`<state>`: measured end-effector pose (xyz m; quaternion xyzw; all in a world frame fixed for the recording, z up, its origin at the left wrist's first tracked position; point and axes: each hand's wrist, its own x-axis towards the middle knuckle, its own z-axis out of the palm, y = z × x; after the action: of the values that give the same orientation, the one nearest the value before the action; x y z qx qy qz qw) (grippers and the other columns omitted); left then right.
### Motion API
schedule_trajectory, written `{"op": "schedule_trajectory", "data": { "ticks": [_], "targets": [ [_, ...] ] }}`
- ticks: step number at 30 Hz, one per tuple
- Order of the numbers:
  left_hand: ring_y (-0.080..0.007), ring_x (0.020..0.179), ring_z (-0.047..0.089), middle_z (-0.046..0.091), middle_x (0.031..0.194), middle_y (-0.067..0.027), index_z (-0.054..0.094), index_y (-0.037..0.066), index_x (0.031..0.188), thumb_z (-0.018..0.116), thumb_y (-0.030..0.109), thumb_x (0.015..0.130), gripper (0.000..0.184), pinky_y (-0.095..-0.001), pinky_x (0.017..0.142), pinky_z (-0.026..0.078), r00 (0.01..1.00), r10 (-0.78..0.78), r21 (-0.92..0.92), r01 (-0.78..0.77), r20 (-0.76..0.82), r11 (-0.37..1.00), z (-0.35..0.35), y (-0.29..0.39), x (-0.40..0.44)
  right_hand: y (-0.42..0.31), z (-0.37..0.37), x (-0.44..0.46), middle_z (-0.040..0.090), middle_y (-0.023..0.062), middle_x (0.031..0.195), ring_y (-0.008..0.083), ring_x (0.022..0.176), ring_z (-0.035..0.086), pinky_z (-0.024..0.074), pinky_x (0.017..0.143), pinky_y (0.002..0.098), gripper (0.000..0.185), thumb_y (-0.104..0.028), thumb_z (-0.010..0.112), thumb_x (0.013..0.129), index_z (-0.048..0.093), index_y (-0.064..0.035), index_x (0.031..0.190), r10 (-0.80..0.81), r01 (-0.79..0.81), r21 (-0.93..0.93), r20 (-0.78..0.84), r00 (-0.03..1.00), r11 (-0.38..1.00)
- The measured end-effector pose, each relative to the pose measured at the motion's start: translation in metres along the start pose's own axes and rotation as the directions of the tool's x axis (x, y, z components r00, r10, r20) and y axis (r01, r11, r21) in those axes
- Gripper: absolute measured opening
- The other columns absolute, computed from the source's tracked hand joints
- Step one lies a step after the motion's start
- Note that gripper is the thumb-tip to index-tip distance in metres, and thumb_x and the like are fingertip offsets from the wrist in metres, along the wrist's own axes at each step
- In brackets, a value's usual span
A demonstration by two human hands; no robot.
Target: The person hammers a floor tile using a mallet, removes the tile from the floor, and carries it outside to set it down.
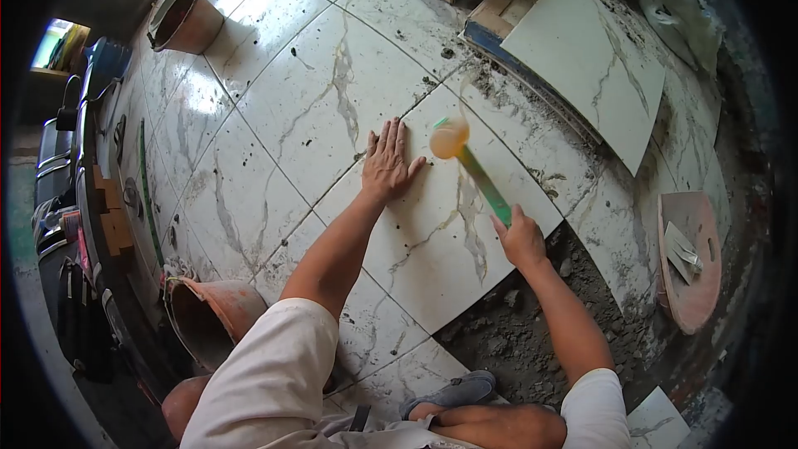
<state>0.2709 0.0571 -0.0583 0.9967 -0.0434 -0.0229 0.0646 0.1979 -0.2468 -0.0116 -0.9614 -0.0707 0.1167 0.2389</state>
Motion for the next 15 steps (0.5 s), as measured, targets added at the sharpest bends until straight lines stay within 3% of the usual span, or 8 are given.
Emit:
{"op": "schedule_trajectory", "data": {
  "ticks": [3,5,8,9,10,14,15],
  "targets": [
    [-0.0252,0.149,0.010,0.015,0.160,-0.0129,0.014,0.002,0.153,0.035,0.061,0.094,0.086,-0.0452,0.120,0.003,0.999,-0.017,0.016,0.016,0.031,1.000,-0.002,0.001,0.005,-0.026,-0.030,0.012,0.061,0.0230,0.069,0.0462,0.069,0.062,0.0498,0.060,0.0529,0.039,-0.038,0.061,0.092,0.047,-0.0020,0.093,-0.027,0.026,0.019,0.057,0.998,0.999],
    [-0.0252,0.149,0.010,0.015,0.160,-0.0128,0.014,0.002,0.153,0.035,0.061,0.094,0.086,-0.0451,0.120,0.003,0.997,-0.022,0.032,0.020,0.069,0.999,0.004,0.000,-0.003,-0.046,-0.040,0.005,0.064,0.0253,0.074,0.0469,0.073,0.063,0.0510,0.063,0.0532,0.041,-0.039,0.061,0.092,0.048,-0.0007,0.097,-0.096,0.101,0.187,-0.035,0.995,0.977],
    [-0.0254,0.149,0.010,0.015,0.160,-0.0128,0.015,0.002,0.153,0.035,0.062,0.093,0.086,-0.0454,0.120,0.003,1.000,-0.002,0.053,0.001,0.010,0.999,0.004,-0.002,0.000,-0.013,-0.008,-0.006,0.064,0.0264,0.075,0.0475,0.072,0.063,0.0508,0.062,0.0531,0.042,-0.040,0.061,0.092,0.048,-0.0001,0.098,-0.100,0.109,0.176,-0.059,0.993,0.978],
    [-0.0251,0.149,0.009,0.014,0.160,-0.0129,0.014,0.002,0.153,0.034,0.062,0.093,0.087,-0.0453,0.120,0.003,1.000,-0.009,0.021,0.009,0.018,1.000,0.000,0.000,-0.001,-0.008,-0.003,-0.006,0.062,0.0258,0.072,0.0470,0.072,0.063,0.0502,0.060,0.0525,0.041,-0.038,0.062,0.092,0.048,0.0000,0.096,0.007,-0.006,-0.006,0.074,0.997,1.000],
    [-0.0247,0.149,0.009,0.014,0.160,-0.0131,0.013,0.002,0.153,0.034,0.063,0.093,0.087,-0.0453,0.120,0.002,1.000,-0.016,-0.012,0.016,0.025,1.000,-0.004,0.001,-0.001,-0.011,-0.010,-0.003,0.062,0.0258,0.072,0.0470,0.072,0.063,0.0502,0.060,0.0525,0.041,-0.038,0.062,0.092,0.048,0.0000,0.096,0.003,-0.002,-0.012,0.067,0.998,1.000],
    [-0.0240,0.149,0.009,0.014,0.160,-0.0128,0.012,0.002,0.153,0.034,0.063,0.093,0.087,-0.0455,0.120,0.002,0.998,-0.028,0.002,0.028,0.055,1.000,-0.004,0.003,-0.002,-0.057,-0.052,-0.003,0.062,0.0241,0.072,0.0457,0.071,0.063,0.0483,0.059,0.0511,0.039,-0.038,0.062,0.093,0.049,-0.0006,0.093,0.006,-0.017,0.130,0.085,0.996,0.991],
    [-0.0239,0.149,0.009,0.014,0.160,-0.0126,0.012,0.002,0.153,0.034,0.063,0.093,0.088,-0.0455,0.120,0.002,0.999,-0.024,-0.002,0.024,0.043,1.000,-0.005,0.003,-0.001,-0.069,-0.059,-0.005,0.062,0.0233,0.072,0.0458,0.071,0.062,0.0475,0.058,0.0508,0.039,-0.038,0.061,0.093,0.049,-0.0016,0.093,-0.039,0.051,0.277,-0.046,0.998,0.959]
  ]
}}
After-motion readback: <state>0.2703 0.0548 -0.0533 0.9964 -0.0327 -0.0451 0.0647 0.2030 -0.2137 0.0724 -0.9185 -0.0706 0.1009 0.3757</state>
